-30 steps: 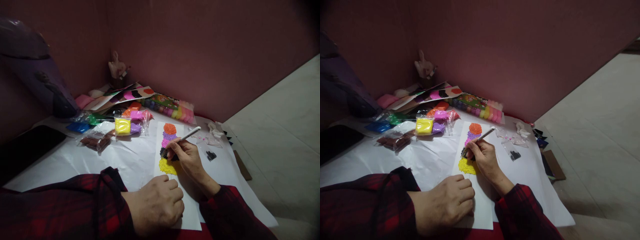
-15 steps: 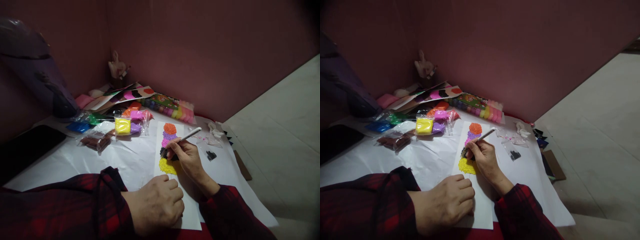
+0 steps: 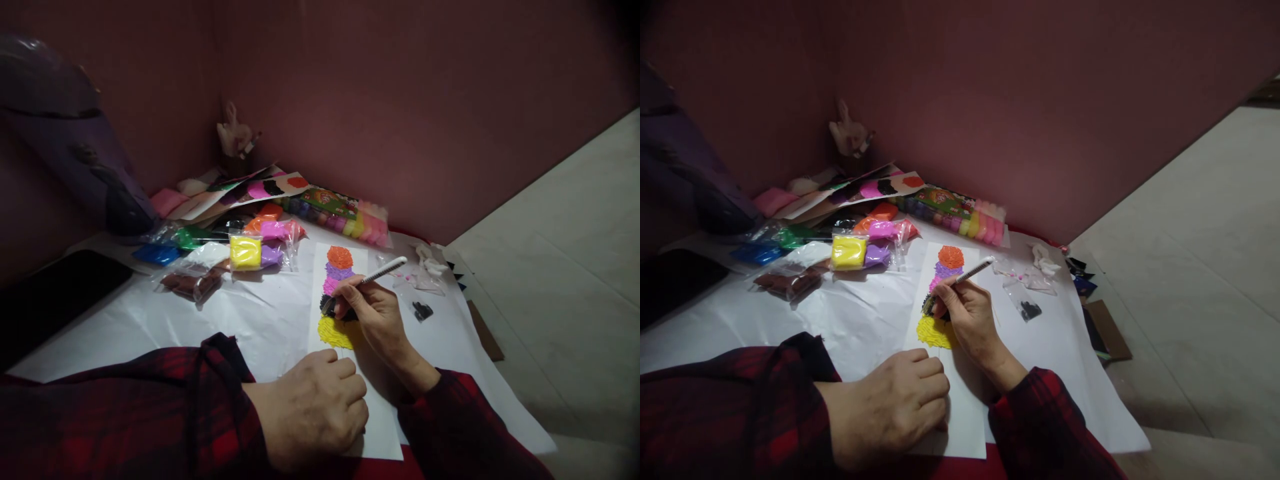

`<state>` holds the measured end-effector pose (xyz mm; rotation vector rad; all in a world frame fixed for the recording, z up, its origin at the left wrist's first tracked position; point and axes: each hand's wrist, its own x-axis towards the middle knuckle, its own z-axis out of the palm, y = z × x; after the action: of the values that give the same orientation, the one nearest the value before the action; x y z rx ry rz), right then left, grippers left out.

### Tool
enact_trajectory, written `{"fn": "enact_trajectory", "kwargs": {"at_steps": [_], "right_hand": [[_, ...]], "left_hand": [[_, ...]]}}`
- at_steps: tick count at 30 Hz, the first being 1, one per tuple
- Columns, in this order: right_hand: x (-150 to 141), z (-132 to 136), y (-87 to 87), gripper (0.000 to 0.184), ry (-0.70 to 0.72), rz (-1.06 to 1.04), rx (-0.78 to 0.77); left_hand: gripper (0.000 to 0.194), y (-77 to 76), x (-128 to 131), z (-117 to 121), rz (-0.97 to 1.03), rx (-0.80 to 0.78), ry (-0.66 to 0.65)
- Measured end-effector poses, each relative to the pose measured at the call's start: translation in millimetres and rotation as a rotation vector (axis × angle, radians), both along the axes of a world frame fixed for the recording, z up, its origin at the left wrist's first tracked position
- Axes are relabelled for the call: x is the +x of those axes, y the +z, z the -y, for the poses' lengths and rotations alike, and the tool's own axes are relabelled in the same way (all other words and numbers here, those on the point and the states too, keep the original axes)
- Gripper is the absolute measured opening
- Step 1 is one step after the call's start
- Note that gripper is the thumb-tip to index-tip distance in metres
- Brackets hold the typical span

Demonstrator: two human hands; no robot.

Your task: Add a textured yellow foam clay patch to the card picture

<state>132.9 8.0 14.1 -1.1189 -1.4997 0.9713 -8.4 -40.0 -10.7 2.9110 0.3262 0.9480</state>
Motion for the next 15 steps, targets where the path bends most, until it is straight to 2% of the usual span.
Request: {"fn": "enact_trajectory", "kwargs": {"at_steps": [15], "right_hand": [[0.2,1.1,-2.8,0.022,0.009,0.007,-0.021]], "left_hand": [[0.018,-1.7,-0.5,0.5,-0.019,0.008,0.002]]}}
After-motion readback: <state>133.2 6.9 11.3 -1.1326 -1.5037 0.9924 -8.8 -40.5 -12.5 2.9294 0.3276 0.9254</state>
